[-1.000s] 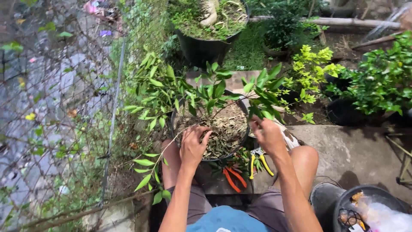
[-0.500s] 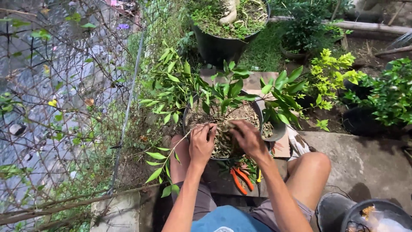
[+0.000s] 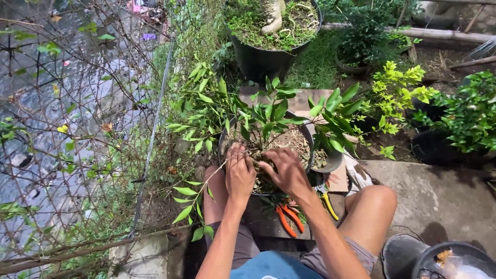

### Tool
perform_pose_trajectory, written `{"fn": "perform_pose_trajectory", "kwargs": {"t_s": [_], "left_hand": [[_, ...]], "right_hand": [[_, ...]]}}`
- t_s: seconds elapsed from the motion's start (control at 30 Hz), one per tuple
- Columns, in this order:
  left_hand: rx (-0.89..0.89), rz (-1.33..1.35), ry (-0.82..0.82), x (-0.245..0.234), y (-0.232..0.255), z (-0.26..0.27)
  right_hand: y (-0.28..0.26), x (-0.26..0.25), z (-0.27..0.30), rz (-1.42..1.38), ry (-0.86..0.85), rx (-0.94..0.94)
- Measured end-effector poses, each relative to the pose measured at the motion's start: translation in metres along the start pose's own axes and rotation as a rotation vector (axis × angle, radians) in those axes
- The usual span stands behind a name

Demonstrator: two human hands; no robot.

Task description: The person wires and shapes the branches of a bonsai tree while adjusting the soil in its pot.

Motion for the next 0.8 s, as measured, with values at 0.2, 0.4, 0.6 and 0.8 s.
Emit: {"fn": "perform_pose_trajectory", "kwargs": {"t_s": [0.2, 0.4, 0.6, 0.8], "left_hand": [[-0.091, -0.003, -0.104, 0.037, -0.045, 0.028], [-0.173, 0.064, -0.152, 0.047, -0.062, 0.037], [-0.386, 0.267, -0.231, 0.002, -0.019, -0.011], [-0.188, -0.05, -0.645, 0.054, -0.118, 0.0]], "right_hand": [[-0.013, -0.017, -0.002, 0.076, 0.023, -0.034], [-0.003, -0.007, -0.002, 0.031, 0.077, 0.041], [-0.007, -0.012, -0.006, 0.085, 0.023, 0.041], [-0.01, -0.016, -0.007, 0.103, 0.015, 0.051]]}}
Point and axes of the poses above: each hand's wrist, its own z-axis away from the middle knuckle, its own x-axis out of the palm, y = z × x, the point moved 5 cm from there along -z, towards the middle knuckle, and after that the axes turned 10 degrees about z, right-handed, at the moved point
